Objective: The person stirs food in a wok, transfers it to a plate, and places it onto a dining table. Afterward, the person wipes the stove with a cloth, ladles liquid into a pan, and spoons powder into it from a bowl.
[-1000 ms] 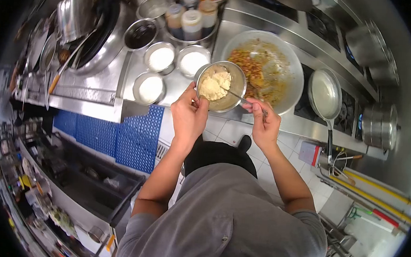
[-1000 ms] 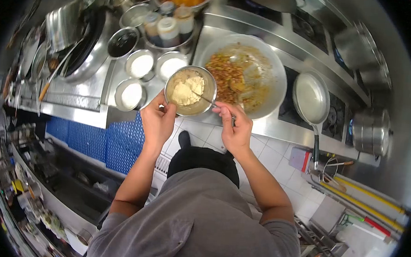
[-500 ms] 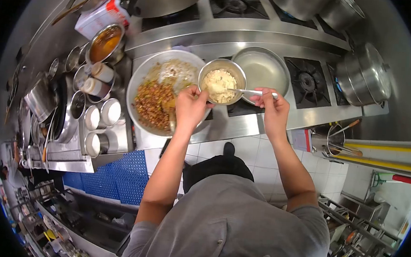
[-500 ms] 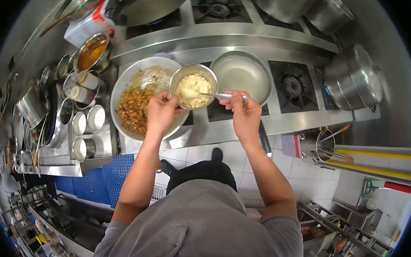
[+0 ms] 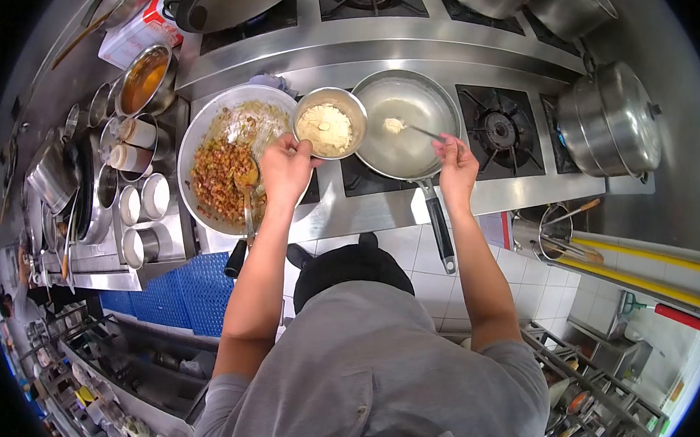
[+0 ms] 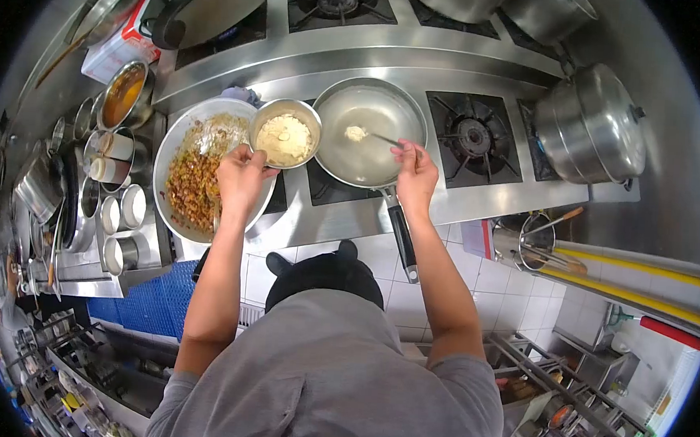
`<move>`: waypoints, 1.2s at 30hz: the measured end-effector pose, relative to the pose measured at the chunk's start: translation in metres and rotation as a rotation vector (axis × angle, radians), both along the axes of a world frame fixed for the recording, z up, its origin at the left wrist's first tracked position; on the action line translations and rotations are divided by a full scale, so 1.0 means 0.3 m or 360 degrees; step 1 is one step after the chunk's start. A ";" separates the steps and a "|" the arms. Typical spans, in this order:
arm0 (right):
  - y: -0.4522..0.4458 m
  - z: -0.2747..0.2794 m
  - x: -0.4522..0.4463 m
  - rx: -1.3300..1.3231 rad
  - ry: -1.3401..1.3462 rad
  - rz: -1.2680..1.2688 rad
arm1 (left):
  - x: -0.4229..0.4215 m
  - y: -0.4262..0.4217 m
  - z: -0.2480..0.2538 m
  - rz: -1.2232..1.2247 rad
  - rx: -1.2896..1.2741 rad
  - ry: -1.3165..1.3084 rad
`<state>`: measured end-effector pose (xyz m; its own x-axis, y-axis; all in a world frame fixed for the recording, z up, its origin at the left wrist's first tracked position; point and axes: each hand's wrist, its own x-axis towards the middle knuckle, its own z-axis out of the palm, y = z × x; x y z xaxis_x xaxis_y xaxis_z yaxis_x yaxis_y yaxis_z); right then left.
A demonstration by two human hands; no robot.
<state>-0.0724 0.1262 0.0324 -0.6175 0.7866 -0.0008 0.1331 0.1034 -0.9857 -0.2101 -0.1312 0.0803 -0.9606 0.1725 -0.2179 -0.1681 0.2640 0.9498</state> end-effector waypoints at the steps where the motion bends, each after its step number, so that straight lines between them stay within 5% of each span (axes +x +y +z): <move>1: 0.012 -0.015 -0.007 -0.0006 -0.0002 0.0008 | 0.003 -0.006 0.002 0.0007 -0.0029 -0.0012; 3: 0.047 -0.032 -0.004 0.0971 -0.0112 0.0068 | 0.008 -0.010 0.001 -0.0001 -0.0032 0.0020; 7: 0.004 0.105 0.052 0.1668 -0.0047 0.0213 | 0.027 0.006 -0.029 0.0000 0.0022 0.0131; 9: -0.084 0.190 0.084 0.1185 0.0228 0.0065 | 0.046 0.022 0.000 -0.0052 -0.0052 0.0174; 17: -0.205 0.177 0.088 0.1302 0.0227 0.0539 | 0.155 0.074 -0.024 -0.0111 -0.0292 0.0519; 19: -0.226 0.162 0.108 0.0674 0.0057 0.0456 | 0.183 0.083 -0.040 -0.0094 -0.0239 0.0556; 28: -0.202 0.089 0.135 -0.0152 0.0061 0.0534 | 0.269 0.122 -0.047 -0.0079 -0.0167 0.0569; 36: -0.124 0.140 0.139 -0.0161 0.0186 0.0454 | 0.254 0.129 -0.034 0.0009 -0.0002 0.0175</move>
